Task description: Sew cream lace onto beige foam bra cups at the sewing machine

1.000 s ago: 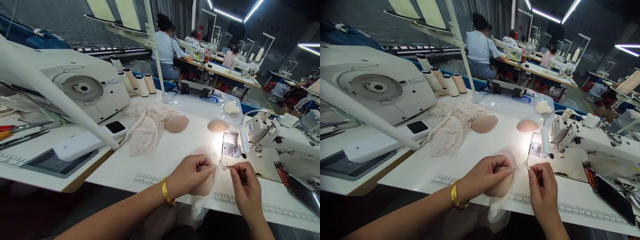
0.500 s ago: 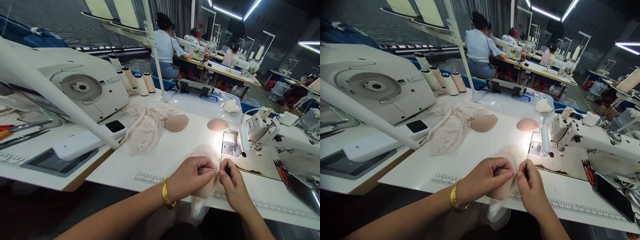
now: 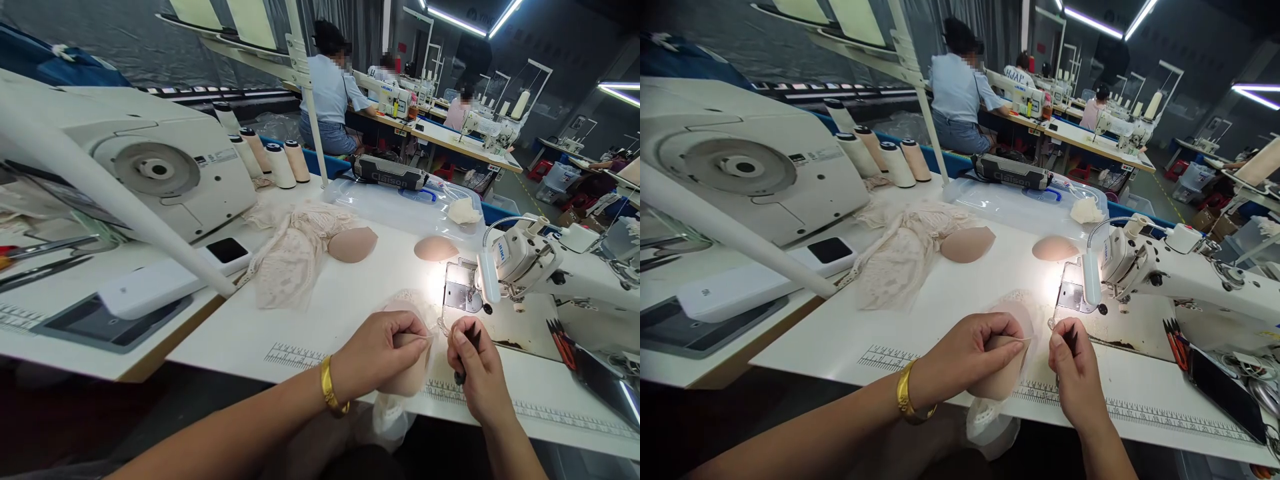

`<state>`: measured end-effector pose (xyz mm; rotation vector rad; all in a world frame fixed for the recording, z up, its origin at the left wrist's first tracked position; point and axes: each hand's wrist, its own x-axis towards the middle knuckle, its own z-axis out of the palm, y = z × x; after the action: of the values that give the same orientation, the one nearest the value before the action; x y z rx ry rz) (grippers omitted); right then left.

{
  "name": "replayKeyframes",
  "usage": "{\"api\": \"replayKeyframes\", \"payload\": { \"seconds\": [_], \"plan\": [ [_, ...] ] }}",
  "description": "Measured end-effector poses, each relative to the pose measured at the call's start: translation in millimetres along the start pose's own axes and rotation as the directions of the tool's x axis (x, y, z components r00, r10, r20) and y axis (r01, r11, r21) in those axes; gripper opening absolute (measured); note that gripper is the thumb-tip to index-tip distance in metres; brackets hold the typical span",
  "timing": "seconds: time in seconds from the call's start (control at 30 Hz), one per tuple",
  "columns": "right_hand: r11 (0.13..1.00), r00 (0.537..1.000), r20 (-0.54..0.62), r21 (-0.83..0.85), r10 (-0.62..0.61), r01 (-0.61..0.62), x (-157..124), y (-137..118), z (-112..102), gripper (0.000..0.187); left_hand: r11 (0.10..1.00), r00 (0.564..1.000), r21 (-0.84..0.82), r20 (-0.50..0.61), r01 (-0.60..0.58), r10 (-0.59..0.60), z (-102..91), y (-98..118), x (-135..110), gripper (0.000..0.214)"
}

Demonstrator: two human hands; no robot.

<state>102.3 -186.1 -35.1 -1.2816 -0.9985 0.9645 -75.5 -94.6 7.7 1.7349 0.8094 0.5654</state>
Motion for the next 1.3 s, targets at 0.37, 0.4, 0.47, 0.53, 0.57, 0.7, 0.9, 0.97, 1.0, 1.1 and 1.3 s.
{"api": "replayKeyframes", "payload": {
  "seconds": [0.37,0.4,0.47,0.53,0.57,0.7,0.9,0.97,1.0,1.1,1.3],
  "plan": [
    [0.717,0.922,0.134,-0.591,-0.364,0.369,-15.2,-12.5,12.7,0.004,1.000,1.000,0.000,0.007,-0.028,0.028,1.8,1.7,-4.6,0.016],
    [0.696,0.912,0.140,-0.605,-0.385,0.387,-13.7,-12.6,13.6,0.004,0.999,0.999,0.006,0.008,-0.036,0.036,1.8,1.8,-4.7,0.016],
    [0.667,0.897,0.148,-0.620,-0.416,0.412,-10.9,-13.6,14.2,0.011,0.999,0.999,0.015,0.016,-0.048,0.048,1.5,1.8,-4.9,0.016],
    [0.650,0.887,0.137,-0.633,-0.440,0.420,-9.3,-15.0,15.1,0.014,0.998,0.998,0.024,0.023,-0.053,0.053,1.3,1.3,-5.0,0.016],
    [0.640,0.882,0.126,-0.643,-0.453,0.421,-9.1,-15.6,16.2,0.014,0.998,0.998,0.027,0.024,-0.053,0.052,1.5,1.1,-4.9,0.015],
    [0.555,0.848,0.141,-0.700,-0.511,0.451,-7.2,-11.7,20.9,0.013,0.998,0.998,0.020,0.039,-0.057,0.056,3.7,0.2,-5.1,0.014],
    [0.326,0.790,0.113,-0.869,-0.603,0.373,16.3,13.2,-10.1,0.016,0.996,0.996,0.022,0.013,-0.083,0.083,-1.2,1.0,-9.1,0.016],
    [0.411,0.847,0.031,-0.864,-0.531,0.289,18.5,14.4,-23.6,0.016,0.997,0.997,0.026,-0.006,-0.073,0.074,-4.8,0.3,-9.5,0.015],
    [0.477,0.877,0.009,-0.836,-0.481,0.270,16.5,12.3,-27.4,0.015,0.997,0.998,0.027,-0.012,-0.069,0.069,-6.0,-0.4,-9.2,0.015],
    [0.672,0.942,0.053,-0.687,-0.333,0.276,1.8,-0.5,-24.4,0.012,0.997,0.998,0.032,-0.020,-0.065,0.066,-6.2,-2.5,-6.7,0.015],
    [0.773,0.945,0.212,-0.543,-0.249,0.326,-11.2,-14.7,-3.3,0.016,0.997,0.997,0.020,-0.008,-0.081,0.081,-2.1,-2.1,-4.7,0.016]
  ]
}}
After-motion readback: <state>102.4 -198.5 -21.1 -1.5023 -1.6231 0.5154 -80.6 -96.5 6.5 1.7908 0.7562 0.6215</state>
